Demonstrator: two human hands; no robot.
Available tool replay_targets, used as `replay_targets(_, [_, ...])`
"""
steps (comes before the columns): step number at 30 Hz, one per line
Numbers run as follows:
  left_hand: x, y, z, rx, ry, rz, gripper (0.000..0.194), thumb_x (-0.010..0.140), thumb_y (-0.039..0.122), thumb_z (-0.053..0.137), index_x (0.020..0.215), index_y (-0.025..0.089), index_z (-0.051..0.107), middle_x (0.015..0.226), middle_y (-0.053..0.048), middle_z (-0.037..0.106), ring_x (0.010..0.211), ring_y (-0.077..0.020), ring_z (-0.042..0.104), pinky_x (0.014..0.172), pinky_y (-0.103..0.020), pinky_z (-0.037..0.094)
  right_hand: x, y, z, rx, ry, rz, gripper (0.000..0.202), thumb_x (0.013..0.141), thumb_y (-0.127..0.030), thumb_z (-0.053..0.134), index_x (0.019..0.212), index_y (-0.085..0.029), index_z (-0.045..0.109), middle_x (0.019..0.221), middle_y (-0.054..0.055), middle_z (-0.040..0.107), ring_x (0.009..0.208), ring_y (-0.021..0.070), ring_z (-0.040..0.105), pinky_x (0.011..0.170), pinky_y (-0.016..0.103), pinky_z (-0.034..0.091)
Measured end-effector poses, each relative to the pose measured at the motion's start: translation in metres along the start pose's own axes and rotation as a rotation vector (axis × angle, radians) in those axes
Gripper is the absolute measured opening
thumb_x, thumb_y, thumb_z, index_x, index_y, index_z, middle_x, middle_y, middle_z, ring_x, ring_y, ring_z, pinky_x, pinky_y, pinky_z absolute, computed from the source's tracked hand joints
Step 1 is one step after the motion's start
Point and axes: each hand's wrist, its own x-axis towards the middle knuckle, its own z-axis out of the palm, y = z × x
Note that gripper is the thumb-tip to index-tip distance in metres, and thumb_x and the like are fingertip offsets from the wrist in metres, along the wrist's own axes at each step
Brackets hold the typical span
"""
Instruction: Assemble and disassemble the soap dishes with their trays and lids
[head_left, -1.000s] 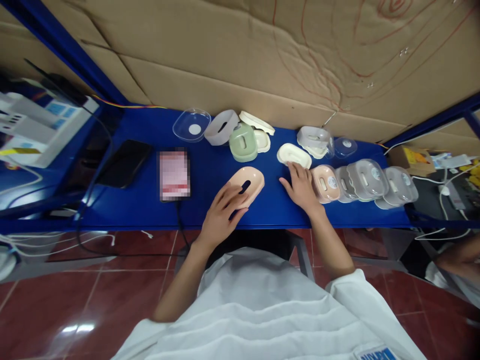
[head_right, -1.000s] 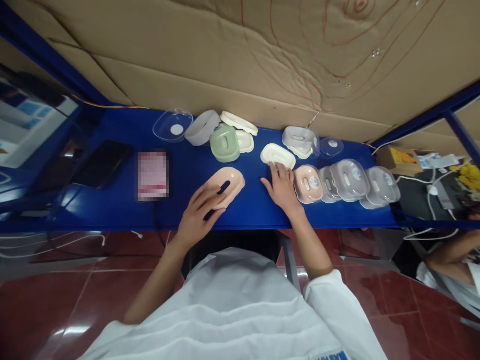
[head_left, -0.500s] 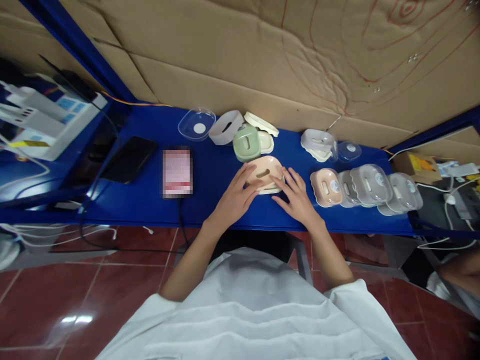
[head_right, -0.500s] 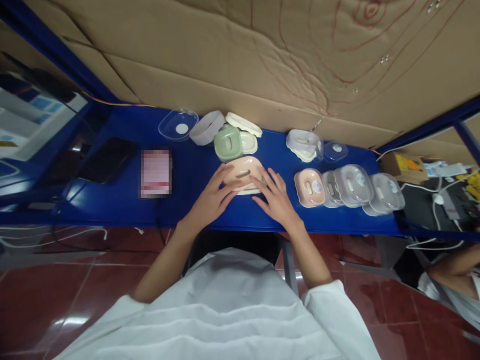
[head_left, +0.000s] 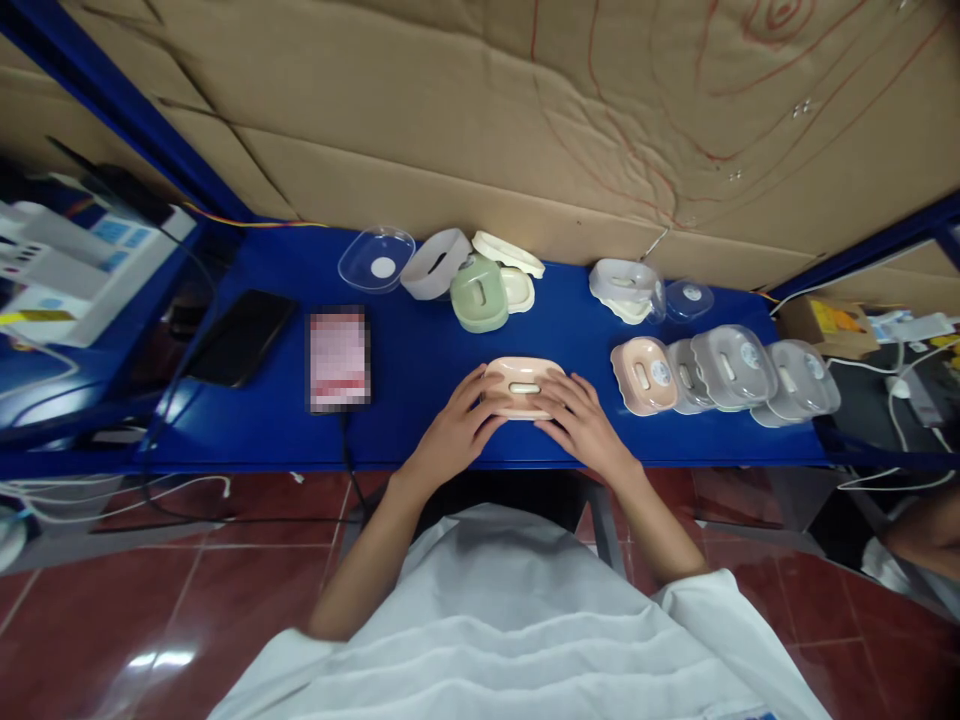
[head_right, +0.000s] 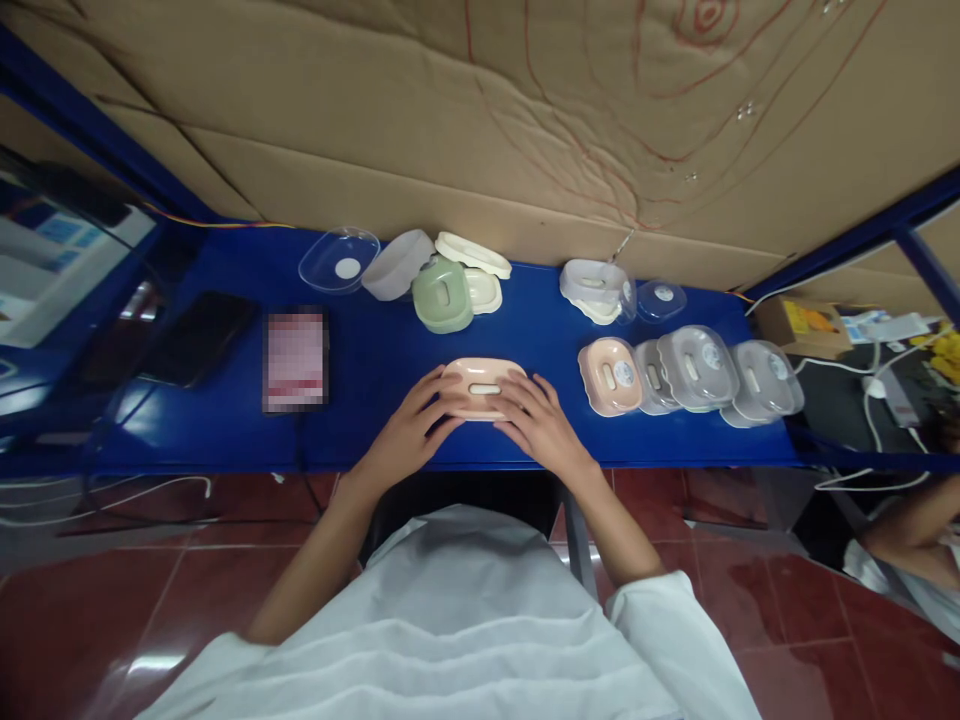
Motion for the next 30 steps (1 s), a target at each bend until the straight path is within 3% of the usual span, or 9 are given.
replay_targets(6, [-0.009, 0.004, -0.005, -0.014, -0.011, 0.008, 0.025, 0.109, 0.022, 0.052, 0.129, 0.025, 0.066, 0.150, -0.009, 0.060, 0.159, -0.0283, 0.040, 0.128, -0.054, 0.045, -0.011, -0.007, -0.001, 0.039, 0.032, -0.020, 0.036, 0.110, -0.036, 0.055, 0.144, -0.028, 0.067, 0.147, 0.007, 0.069, 0.146, 0.0257, 0.057, 0.123, 0.051, 0.045])
replay_targets(11, [-0.016, -0.002, -0.013, 0.122, 0.001, -0.053, 0.028, 0.107, 0.024, 0.057, 0.134, 0.026, 0.065, 0.147, -0.010, 0.062, 0.156, -0.0317, 0.042, 0.126, -0.056, 0.047, 0.023, 0.012, -0.015, -0.012, 0.067, 0.126, 0.048, 0.111, -0.048, 0.049, 0.154, -0.028, 0.058, 0.160, 0.009, 0.058, 0.153, 0.0295, 0.048, 0.127, 0.055, 0.039])
replay_targets(14, [-0.020, -0.005, -0.016, 0.153, 0.053, -0.101, 0.024, 0.106, 0.027, 0.060, 0.129, 0.025, 0.066, 0.146, -0.011, 0.061, 0.155, -0.0333, 0.042, 0.126, -0.058, 0.045, 0.061, 0.045, -0.032, -0.101, 0.204, 0.349, 0.054, 0.111, -0.050, 0.040, 0.158, -0.025, 0.052, 0.169, 0.013, 0.046, 0.159, 0.0331, 0.038, 0.128, 0.061, 0.034])
replay_targets(17, [-0.021, -0.006, -0.016, 0.137, 0.069, -0.106, 0.021, 0.105, 0.030, 0.062, 0.125, 0.024, 0.065, 0.147, -0.012, 0.060, 0.156, -0.0333, 0.042, 0.126, -0.057, 0.045, 0.095, 0.094, -0.059, -0.202, 0.363, 0.773, 0.069, 0.107, -0.057, 0.048, 0.164, -0.019, 0.039, 0.173, 0.021, 0.033, 0.161, 0.0405, 0.031, 0.125, 0.070, 0.029])
replay_targets(19, [-0.020, -0.006, -0.016, 0.124, 0.073, -0.102, 0.020, 0.105, 0.030, 0.062, 0.124, 0.024, 0.065, 0.146, -0.012, 0.060, 0.156, -0.0329, 0.042, 0.126, -0.058, 0.045, 0.109, 0.129, -0.081, -0.166, 0.363, 1.115, 0.085, 0.103, -0.063, 0.053, 0.168, -0.015, 0.029, 0.173, 0.028, 0.027, 0.160, 0.0438, 0.030, 0.123, 0.071, 0.030])
replay_targets(21, [-0.019, -0.007, -0.016, 0.104, 0.082, -0.100, 0.018, 0.105, 0.029, 0.062, 0.122, 0.024, 0.066, 0.144, -0.012, 0.061, 0.155, -0.0324, 0.043, 0.126, -0.058, 0.044, 0.115, 0.158, -0.100, -0.063, 0.279, 1.285, 0.091, 0.103, -0.064, 0.053, 0.168, -0.006, 0.027, 0.166, 0.035, 0.035, 0.155, 0.0428, 0.041, 0.122, 0.063, 0.037])
replay_targets(23, [-0.018, -0.008, -0.016, 0.081, 0.093, -0.097, 0.016, 0.105, 0.028, 0.063, 0.119, 0.024, 0.067, 0.142, -0.011, 0.062, 0.153, -0.0320, 0.044, 0.126, -0.058, 0.044, 0.116, 0.175, -0.112, -0.006, 0.203, 1.305, 0.083, 0.102, -0.057, 0.060, 0.160, 0.000, 0.042, 0.154, 0.035, 0.051, 0.147, 0.0402, 0.052, 0.119, 0.055, 0.042])
replay_targets(26, [-0.017, -0.010, -0.018, 0.050, 0.097, -0.094, 0.014, 0.105, 0.029, 0.063, 0.117, 0.024, 0.068, 0.140, -0.011, 0.062, 0.152, -0.0311, 0.045, 0.126, -0.057, 0.044, 0.110, 0.175, -0.116, -0.024, 0.172, 1.268, 0.052, 0.099, -0.036, 0.068, 0.140, -0.004, 0.065, 0.142, 0.028, 0.065, 0.139, 0.0376, 0.059, 0.117, 0.051, 0.045])
replay_targets(30, [-0.016, -0.010, -0.021, 0.004, 0.075, -0.093, 0.013, 0.105, 0.029, 0.063, 0.116, 0.025, 0.068, 0.142, -0.010, 0.061, 0.152, -0.0294, 0.046, 0.126, -0.055, 0.044, 0.100, 0.160, -0.110, -0.102, 0.241, 1.198, 0.046, 0.106, -0.030, 0.052, 0.147, -0.012, 0.059, 0.146, 0.023, 0.064, 0.144, 0.0322, 0.054, 0.120, 0.049, 0.039])
